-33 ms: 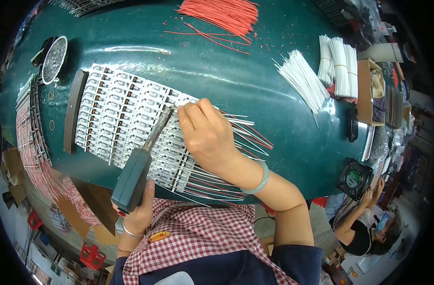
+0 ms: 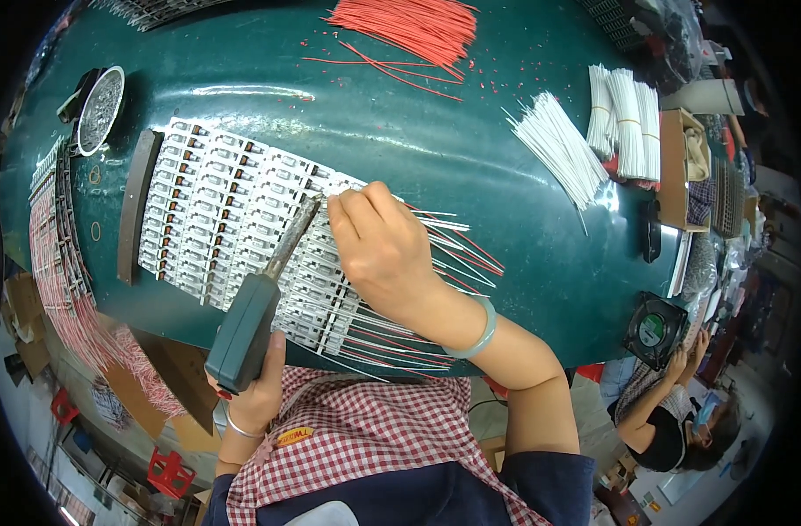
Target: The person solders wires to LED light strips using a soldering iron.
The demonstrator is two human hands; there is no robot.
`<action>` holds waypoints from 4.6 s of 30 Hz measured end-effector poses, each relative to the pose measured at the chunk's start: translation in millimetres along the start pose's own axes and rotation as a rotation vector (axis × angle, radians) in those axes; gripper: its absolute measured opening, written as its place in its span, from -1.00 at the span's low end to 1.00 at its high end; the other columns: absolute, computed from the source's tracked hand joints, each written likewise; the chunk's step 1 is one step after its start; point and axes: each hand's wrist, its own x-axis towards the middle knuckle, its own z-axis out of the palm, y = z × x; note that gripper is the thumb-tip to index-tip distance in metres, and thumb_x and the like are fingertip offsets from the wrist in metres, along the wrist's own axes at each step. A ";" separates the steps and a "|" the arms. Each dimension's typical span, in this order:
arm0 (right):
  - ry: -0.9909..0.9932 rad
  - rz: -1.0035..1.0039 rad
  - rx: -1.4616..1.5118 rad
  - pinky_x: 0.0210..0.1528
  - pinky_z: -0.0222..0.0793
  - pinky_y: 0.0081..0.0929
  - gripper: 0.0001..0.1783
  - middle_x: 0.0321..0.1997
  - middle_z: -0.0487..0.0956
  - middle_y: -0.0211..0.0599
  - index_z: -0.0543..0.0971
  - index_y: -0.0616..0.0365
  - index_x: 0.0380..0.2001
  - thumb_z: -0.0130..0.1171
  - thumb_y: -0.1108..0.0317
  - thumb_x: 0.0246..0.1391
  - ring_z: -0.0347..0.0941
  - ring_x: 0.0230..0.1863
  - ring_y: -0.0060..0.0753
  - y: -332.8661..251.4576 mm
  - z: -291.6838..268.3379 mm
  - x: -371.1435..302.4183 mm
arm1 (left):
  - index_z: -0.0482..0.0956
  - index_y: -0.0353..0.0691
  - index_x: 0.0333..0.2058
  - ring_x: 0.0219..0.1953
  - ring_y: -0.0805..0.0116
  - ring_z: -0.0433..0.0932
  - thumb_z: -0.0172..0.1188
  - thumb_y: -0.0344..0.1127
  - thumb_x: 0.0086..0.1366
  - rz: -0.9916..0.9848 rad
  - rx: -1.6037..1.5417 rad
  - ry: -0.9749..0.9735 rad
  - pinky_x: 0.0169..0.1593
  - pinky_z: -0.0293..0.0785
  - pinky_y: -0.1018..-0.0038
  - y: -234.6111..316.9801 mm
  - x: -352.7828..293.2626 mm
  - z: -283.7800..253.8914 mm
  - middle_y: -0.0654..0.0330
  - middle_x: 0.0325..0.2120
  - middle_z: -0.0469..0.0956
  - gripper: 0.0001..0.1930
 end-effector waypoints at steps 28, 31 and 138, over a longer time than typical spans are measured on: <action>0.060 0.018 -0.004 -0.36 0.48 -0.42 -0.60 -0.28 0.55 -0.19 0.61 0.45 -0.21 0.23 0.54 -0.25 0.47 -0.26 -0.26 13.8 2.7 1.7 | 0.64 -0.44 -0.24 -0.37 0.12 0.65 0.37 -0.61 0.06 -0.033 -0.042 0.030 -0.28 0.56 0.40 0.9 8.2 3.5 -0.04 -0.28 0.63 -0.76; 0.055 0.016 0.005 -0.36 0.49 -0.43 -0.60 -0.29 0.54 -0.19 0.62 0.45 -0.22 0.23 0.55 -0.25 0.47 -0.26 -0.26 11.7 2.0 2.7 | 0.65 -0.43 -0.26 -0.37 0.13 0.65 0.37 -0.61 0.06 -0.044 -0.059 0.016 -0.28 0.56 0.40 1.4 10.8 4.3 -0.03 -0.28 0.63 -0.77; -0.012 0.095 -0.021 -0.33 0.49 -0.36 -0.59 -0.24 0.58 -0.17 0.64 0.39 -0.16 0.23 0.59 -0.22 0.51 -0.28 -0.19 18.1 -11.7 -1.5 | 0.67 -0.41 -0.18 -0.37 0.33 0.65 0.44 -0.44 0.17 -0.310 -0.387 0.125 -0.28 0.55 0.47 0.9 16.4 0.5 0.07 -0.32 0.69 -0.74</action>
